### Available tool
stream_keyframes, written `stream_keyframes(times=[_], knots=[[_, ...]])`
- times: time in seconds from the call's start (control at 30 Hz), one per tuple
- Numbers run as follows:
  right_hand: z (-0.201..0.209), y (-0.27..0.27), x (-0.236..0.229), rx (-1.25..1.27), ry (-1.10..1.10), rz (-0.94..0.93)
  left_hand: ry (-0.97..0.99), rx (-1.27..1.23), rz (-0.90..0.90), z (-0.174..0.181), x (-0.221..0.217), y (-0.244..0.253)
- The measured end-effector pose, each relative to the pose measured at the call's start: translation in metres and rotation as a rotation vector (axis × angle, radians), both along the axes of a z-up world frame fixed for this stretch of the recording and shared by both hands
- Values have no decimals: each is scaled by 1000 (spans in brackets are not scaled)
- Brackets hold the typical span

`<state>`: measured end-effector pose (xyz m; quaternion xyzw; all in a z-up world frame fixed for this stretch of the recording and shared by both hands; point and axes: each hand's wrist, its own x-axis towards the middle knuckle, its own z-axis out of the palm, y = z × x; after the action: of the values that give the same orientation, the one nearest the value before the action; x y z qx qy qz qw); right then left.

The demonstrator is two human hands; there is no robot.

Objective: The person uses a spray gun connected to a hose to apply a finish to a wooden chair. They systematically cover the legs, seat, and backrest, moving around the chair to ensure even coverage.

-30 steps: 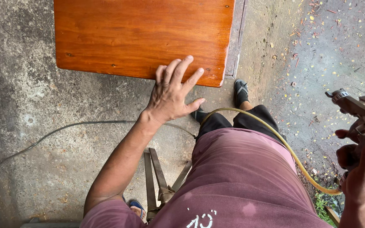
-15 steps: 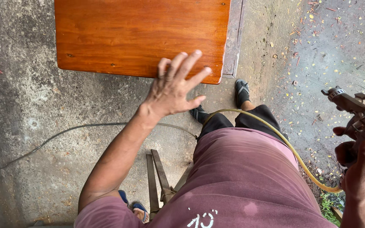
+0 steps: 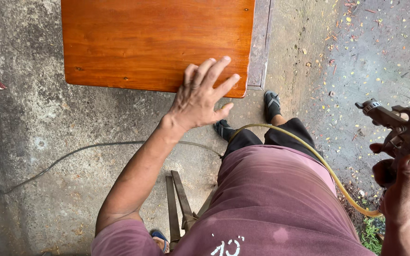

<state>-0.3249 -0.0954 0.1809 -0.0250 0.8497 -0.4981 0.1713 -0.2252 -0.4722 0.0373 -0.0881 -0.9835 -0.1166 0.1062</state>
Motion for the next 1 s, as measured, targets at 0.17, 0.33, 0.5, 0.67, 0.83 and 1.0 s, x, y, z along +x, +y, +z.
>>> stream_keyframes(times=[0.17, 0.33, 0.5, 0.67, 0.83, 1.0], knots=[[-2, 4, 4, -80, 55, 40, -29, 58, -49, -4, -7, 4], [-10, 13, 8, -136, -15, -26, 80, -35, 195, 2, -11, -19], [-5, 3, 7, -151, -67, -53, 194, 103, 104, -5, -7, 13], [20, -37, 2, -276, -21, 51, 149, 659, 234, -7, 16, 105], [23, -74, -14, -555, -69, 212, 55, 1125, -192, -14, 4, 184], [17, -92, -65, -618, -82, 275, -289, 1062, -91, -50, 8, 207]])
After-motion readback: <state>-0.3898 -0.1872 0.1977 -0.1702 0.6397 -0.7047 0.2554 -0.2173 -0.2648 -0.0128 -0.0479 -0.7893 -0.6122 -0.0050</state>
